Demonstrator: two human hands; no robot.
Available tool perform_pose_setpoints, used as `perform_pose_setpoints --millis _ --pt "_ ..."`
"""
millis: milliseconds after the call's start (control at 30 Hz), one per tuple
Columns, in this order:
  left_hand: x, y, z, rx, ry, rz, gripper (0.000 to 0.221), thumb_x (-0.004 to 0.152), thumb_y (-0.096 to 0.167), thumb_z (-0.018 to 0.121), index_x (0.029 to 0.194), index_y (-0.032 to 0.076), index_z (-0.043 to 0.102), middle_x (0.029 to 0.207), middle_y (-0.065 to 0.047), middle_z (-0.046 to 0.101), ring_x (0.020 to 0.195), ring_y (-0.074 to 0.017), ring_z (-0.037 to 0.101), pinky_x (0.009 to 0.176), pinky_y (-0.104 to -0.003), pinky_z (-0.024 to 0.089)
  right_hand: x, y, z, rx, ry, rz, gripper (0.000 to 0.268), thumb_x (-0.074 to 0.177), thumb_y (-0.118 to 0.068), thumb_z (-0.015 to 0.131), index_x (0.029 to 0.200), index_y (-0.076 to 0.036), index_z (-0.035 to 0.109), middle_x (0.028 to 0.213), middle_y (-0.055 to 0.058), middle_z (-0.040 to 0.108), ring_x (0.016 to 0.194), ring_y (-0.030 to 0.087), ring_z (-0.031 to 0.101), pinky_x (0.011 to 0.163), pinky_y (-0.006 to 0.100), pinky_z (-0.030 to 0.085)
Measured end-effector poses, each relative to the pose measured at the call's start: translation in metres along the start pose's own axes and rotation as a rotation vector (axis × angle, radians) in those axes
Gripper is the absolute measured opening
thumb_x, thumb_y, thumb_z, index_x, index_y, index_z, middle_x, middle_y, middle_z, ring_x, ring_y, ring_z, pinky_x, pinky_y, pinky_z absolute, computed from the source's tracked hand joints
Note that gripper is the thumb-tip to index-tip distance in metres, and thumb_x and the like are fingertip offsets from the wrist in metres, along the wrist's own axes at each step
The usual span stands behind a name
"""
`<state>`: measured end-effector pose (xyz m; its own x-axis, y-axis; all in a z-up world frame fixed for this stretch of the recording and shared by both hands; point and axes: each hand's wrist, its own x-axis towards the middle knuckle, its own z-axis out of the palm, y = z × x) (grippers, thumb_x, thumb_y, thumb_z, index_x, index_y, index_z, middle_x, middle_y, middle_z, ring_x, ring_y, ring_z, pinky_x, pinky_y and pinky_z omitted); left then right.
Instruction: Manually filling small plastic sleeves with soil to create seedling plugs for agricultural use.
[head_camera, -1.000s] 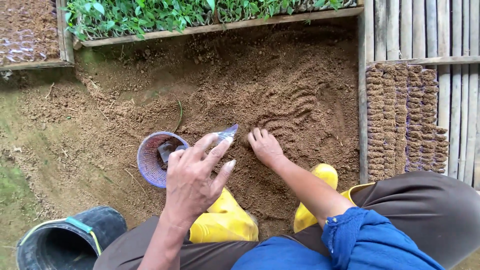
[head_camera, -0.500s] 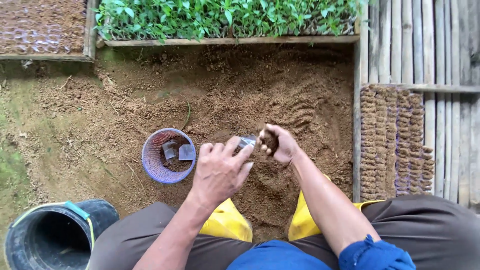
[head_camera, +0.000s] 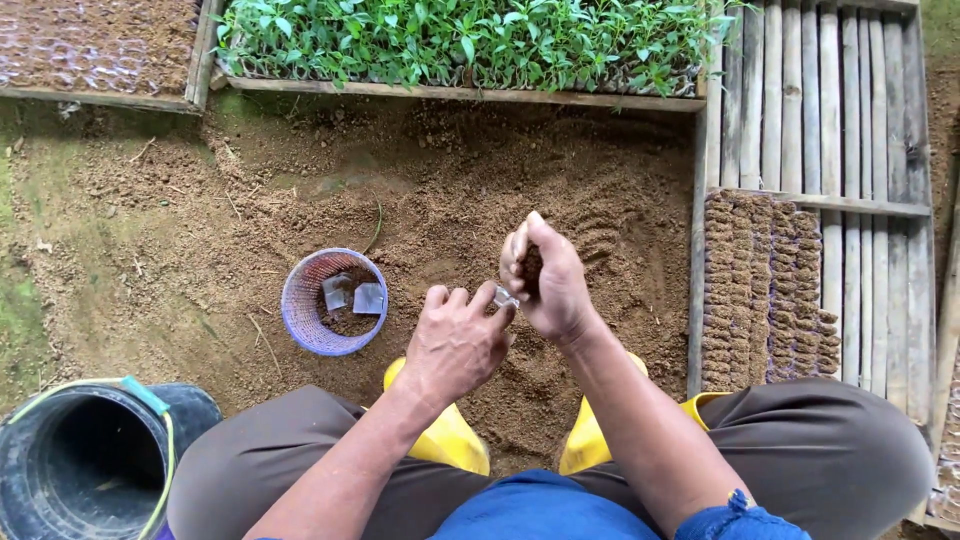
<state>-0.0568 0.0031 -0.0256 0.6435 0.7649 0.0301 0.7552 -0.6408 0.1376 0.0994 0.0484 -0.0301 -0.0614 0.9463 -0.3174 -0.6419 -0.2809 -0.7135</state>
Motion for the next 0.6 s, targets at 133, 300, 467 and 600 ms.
perform_pose_setpoints --millis 133,300,467,600 --pt "0.001 0.003 -0.001 -0.007 -0.038 0.015 0.037 0.088 0.042 0.067 0.117 0.02 0.072 0.125 -0.012 0.061 0.082 -0.0262 0.066 0.086 -0.045 0.04 -0.004 0.007 0.005 -0.019 0.031 -0.047 0.049 0.109 -0.032 0.046 0.065 -0.011 0.05 0.054 0.005 0.044 0.045 0.015 0.049 0.037 0.022 0.038" --pt "0.001 0.004 0.002 0.004 -0.087 0.0 0.031 0.088 0.044 0.065 0.107 0.022 0.075 0.128 -0.012 0.062 0.084 -0.0269 0.065 0.089 -0.045 0.039 -0.003 0.018 -0.002 -0.08 0.008 -0.156 0.054 0.11 -0.026 0.045 0.06 -0.009 0.048 0.052 0.009 0.045 0.05 0.024 0.057 0.045 0.029 0.047" --pt "0.003 0.006 0.0 -0.016 -0.09 -0.013 0.029 0.09 0.041 0.063 0.109 0.023 0.074 0.127 -0.012 0.062 0.085 -0.0265 0.065 0.092 -0.046 0.037 -0.001 0.019 0.003 -0.097 -0.027 -0.25 0.05 0.109 -0.019 0.047 0.061 -0.006 0.053 0.058 0.012 0.053 0.049 0.021 0.059 0.041 0.027 0.044" --pt "0.003 0.006 0.002 -0.035 -0.112 -0.007 0.029 0.091 0.041 0.061 0.109 0.022 0.074 0.122 -0.012 0.063 0.085 -0.0258 0.064 0.093 -0.047 0.036 0.001 0.023 0.0 -0.086 -0.08 -0.295 0.051 0.108 -0.018 0.046 0.059 -0.007 0.05 0.056 0.009 0.045 0.044 0.019 0.053 0.037 0.025 0.039"
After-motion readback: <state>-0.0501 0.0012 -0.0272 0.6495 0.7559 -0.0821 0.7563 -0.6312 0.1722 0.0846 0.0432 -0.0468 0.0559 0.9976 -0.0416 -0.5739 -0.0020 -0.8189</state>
